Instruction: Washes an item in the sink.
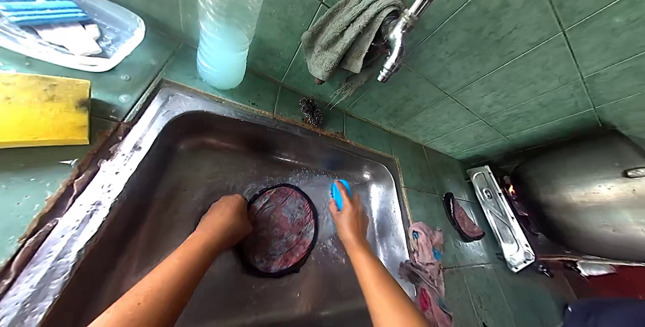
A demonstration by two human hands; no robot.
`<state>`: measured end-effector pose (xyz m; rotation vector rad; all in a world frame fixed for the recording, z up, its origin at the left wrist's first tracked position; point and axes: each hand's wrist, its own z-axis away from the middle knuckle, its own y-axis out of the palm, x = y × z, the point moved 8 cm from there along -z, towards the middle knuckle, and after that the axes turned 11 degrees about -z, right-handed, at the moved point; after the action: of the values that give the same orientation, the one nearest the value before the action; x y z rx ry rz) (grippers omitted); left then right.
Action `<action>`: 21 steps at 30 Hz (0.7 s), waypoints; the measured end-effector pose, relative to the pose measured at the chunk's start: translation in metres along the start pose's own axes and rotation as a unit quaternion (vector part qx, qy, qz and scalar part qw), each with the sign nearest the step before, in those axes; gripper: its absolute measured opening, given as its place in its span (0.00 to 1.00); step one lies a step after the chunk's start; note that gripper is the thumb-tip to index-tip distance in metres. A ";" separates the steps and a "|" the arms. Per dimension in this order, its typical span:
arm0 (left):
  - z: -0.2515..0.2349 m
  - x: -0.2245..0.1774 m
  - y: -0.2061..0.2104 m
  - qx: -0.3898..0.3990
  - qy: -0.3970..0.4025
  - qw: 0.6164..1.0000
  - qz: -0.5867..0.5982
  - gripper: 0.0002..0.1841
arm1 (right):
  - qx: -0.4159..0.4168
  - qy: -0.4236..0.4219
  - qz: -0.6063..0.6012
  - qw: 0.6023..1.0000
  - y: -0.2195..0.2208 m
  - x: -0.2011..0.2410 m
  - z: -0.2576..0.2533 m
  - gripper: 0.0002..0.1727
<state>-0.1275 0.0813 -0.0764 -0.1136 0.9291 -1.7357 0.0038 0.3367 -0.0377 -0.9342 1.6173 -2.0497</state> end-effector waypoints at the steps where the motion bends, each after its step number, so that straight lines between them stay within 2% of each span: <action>1: -0.002 -0.005 -0.003 -0.009 -0.002 1.000 -0.001 0.18 | -0.007 0.019 -0.029 0.999 -0.009 -0.014 0.000 0.32; 4: -0.009 -0.029 -0.016 -0.065 0.029 0.997 0.035 0.18 | -0.062 0.027 -0.106 0.992 -0.019 -0.047 0.028 0.33; 8: 0.024 -0.102 -0.065 -0.153 0.153 0.976 0.028 0.10 | -0.118 0.045 -0.228 0.966 -0.019 -0.082 0.043 0.32; 11: 0.075 -0.156 -0.095 -0.269 0.269 0.925 -0.017 0.02 | -0.167 0.064 -0.229 0.957 -0.028 -0.101 0.035 0.33; 13: 0.096 -0.168 -0.098 -0.359 0.324 0.872 -0.078 0.04 | -0.163 0.095 -0.243 0.952 -0.024 -0.110 0.034 0.33; 14: 0.098 -0.166 -0.091 -0.379 0.332 0.857 -0.107 0.05 | -0.167 0.101 -0.252 0.948 -0.024 -0.112 0.034 0.33; 16: 0.087 -0.147 -0.066 -0.338 0.315 0.873 -0.155 0.06 | -0.183 0.080 -0.264 0.944 -0.025 -0.106 0.035 0.33; 19: 0.055 -0.095 -0.009 -0.152 0.248 0.940 -0.179 0.10 | -0.165 0.024 -0.252 0.953 -0.026 -0.079 0.039 0.32; 21: 0.040 -0.055 0.019 -0.045 0.201 0.970 -0.132 0.12 | -0.140 -0.018 -0.230 0.963 -0.022 -0.049 0.041 0.31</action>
<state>-0.0710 0.1050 -0.0410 0.0620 1.3380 -2.0049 0.0698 0.3452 -0.0245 -1.5652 1.8359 -2.0953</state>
